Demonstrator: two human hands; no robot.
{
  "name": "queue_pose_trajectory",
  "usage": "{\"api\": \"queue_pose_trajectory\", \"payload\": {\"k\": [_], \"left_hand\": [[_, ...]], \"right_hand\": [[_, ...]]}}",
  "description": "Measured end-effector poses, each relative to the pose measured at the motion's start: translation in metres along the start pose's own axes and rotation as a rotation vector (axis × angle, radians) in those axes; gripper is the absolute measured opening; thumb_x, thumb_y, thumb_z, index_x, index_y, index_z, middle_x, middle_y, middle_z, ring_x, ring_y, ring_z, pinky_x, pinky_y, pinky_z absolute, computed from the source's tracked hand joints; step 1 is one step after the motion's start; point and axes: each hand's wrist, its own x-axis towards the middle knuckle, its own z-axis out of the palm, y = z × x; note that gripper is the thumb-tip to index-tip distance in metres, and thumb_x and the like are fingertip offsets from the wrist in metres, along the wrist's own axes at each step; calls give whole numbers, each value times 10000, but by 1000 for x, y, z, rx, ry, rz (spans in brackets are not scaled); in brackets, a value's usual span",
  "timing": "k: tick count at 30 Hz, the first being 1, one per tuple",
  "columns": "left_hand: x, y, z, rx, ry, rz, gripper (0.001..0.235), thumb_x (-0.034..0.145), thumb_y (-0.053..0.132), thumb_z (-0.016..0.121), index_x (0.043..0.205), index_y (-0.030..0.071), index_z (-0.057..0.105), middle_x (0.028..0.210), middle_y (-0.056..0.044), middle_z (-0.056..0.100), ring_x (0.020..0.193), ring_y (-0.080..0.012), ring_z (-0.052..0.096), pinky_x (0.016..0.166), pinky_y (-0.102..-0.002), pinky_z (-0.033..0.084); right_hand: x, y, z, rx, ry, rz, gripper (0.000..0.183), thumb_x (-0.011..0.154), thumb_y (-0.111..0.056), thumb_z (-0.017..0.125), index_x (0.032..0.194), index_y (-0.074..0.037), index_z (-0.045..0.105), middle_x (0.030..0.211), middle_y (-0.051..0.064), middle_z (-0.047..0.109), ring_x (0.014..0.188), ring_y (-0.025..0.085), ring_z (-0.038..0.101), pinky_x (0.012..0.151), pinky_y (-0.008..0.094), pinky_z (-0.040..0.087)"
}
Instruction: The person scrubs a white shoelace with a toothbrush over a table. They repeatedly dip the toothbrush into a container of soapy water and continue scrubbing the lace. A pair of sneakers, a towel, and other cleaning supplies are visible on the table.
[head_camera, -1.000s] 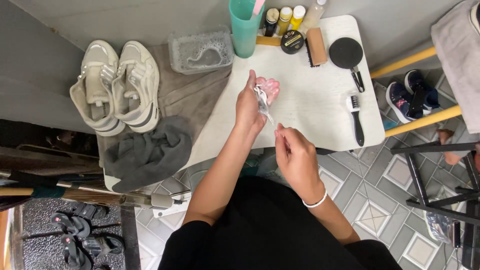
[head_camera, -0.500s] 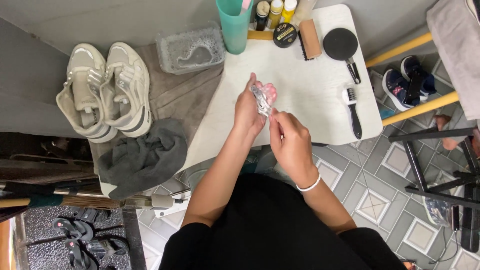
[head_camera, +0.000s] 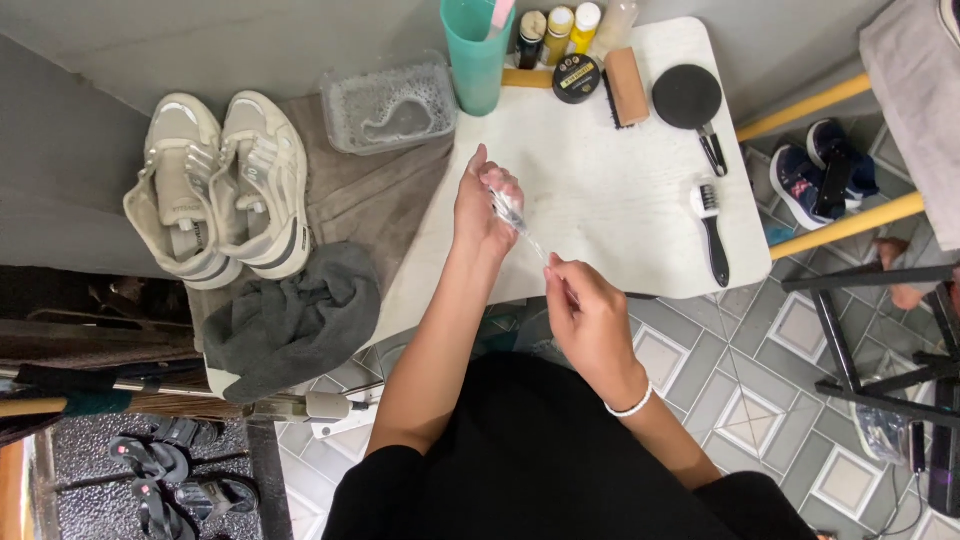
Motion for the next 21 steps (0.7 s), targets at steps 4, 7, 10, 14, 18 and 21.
{"api": "queue_pose_trajectory", "payload": {"k": [4, 7, 10, 14, 18, 21], "left_hand": [[2, -5, 0, -116, -86, -74, 451, 1010, 303, 583, 613, 213, 388, 538, 122, 376, 413, 27, 405, 405, -103, 449], [8, -3, -3, -176, -103, -144, 428, 1011, 293, 596, 632, 201, 420, 569, 113, 389, 449, 11, 415, 427, -113, 446], [12, 9, -10, -290, -122, -167, 417, 1019, 310, 594, 638, 205, 462, 565, 99, 393, 426, -2, 401, 408, -117, 422], [-2, -14, -5, -202, -126, -197, 405, 1024, 334, 589, 663, 193, 474, 577, 110, 438, 462, 9, 458, 447, -109, 456], [34, -12, -26, 1, -61, -135, 378, 1001, 423, 600, 699, 211, 520, 619, 119, 492, 540, 11, 563, 592, -158, 596], [-6, -4, 5, 166, -19, -65, 387, 968, 518, 596, 753, 208, 511, 655, 112, 508, 591, -21, 592, 702, -179, 632]], "right_hand": [[13, 10, 8, -50, 33, -29, 169, 1037, -25, 639, 877, -2, 685, 788, 239, 713, 734, 349, 746, 498, 324, 577], [13, 17, 14, -68, 48, -80, 150, 1034, -7, 640, 888, 1, 676, 746, 208, 694, 619, 256, 701, 450, 294, 527], [6, 9, 8, -57, -20, -35, 150, 1020, -21, 643, 876, -20, 681, 737, 208, 698, 586, 272, 702, 437, 290, 535], [15, 16, 10, -71, -13, -47, 128, 1017, 1, 640, 905, -1, 702, 714, 211, 681, 558, 273, 679, 428, 303, 516], [10, 4, 4, -53, -27, -43, 145, 1017, -5, 640, 880, -9, 686, 621, 175, 618, 506, 278, 642, 412, 301, 478], [6, 3, 1, -50, -27, -41, 154, 1012, -21, 651, 868, -25, 708, 622, 155, 641, 501, 256, 640, 424, 296, 483]]}}
